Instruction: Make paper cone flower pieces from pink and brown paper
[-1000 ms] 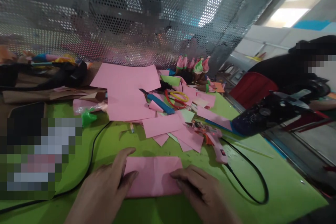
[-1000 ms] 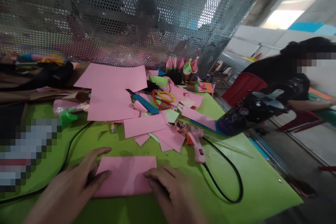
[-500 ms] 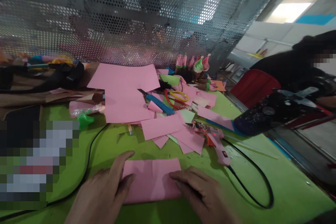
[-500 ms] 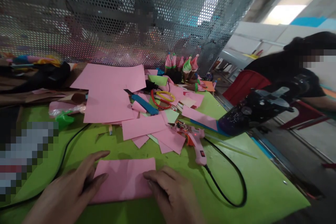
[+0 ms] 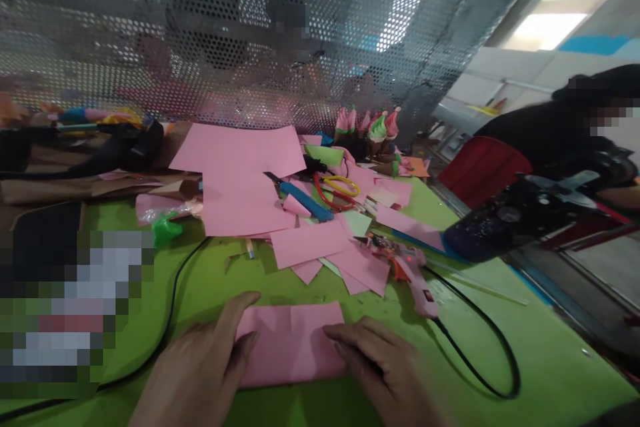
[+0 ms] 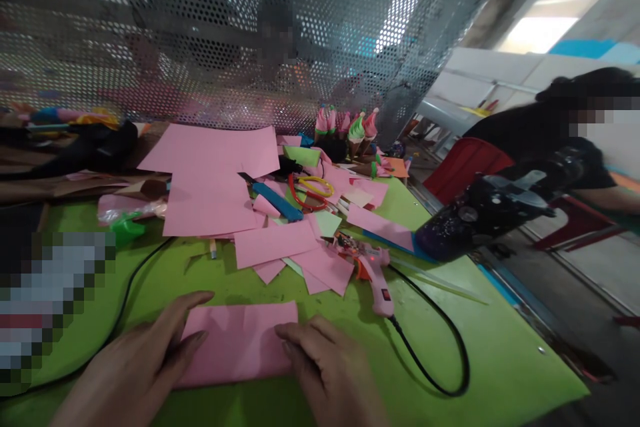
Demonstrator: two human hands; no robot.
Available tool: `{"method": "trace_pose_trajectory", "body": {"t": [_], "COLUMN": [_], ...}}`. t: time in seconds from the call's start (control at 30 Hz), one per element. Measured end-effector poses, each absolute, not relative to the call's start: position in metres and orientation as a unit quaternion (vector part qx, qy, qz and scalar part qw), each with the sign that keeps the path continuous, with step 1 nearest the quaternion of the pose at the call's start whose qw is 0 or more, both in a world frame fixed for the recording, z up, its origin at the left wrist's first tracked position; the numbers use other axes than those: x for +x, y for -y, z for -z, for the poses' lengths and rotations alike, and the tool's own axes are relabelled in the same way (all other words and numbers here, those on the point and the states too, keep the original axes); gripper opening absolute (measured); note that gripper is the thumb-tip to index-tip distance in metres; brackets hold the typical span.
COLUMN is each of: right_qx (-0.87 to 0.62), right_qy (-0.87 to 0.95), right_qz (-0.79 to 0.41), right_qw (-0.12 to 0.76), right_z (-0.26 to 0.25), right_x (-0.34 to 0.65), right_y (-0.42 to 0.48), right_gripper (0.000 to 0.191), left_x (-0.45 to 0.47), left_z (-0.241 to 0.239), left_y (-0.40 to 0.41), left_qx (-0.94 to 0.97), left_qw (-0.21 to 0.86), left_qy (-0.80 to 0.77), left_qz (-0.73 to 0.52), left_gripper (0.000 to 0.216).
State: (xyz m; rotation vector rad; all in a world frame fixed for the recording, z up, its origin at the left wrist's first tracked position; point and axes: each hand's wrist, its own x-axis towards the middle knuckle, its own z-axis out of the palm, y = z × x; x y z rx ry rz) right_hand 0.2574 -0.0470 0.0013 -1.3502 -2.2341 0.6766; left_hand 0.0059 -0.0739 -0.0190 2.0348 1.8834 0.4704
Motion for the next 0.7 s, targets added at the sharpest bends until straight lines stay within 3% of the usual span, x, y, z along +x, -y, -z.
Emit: {"method": "trace_pose_trajectory", "body": {"t": [0.23,0.47,0.7], "right_qx": [-0.493,-0.482,-0.481], "right_qy": [0.807,0.824,0.831], "right_qz": [-0.236,-0.180,-0.151], "right_qw": [0.221,0.237,0.234], "right_z": [-0.001,0.005,0.009], "right_x": [0.256,0.256,0.257], "right_y": [0.049,0.053,0.057], "right_gripper": [0.024,0.025,0.026], "left_x": [0.005,0.014,0.007], "left_z": [0.017,0.002,0.030], "left_y": [0.072,0.077,0.086], "left_qx": [0.775,0.818,0.846], "left_qw": [0.099,-0.037,-0.102], "left_qy": [-0.605,-0.574,-0.518], "left_qz": [-0.154,-0.031,-0.082], "left_gripper": [0.037,0.061,0.063]}}
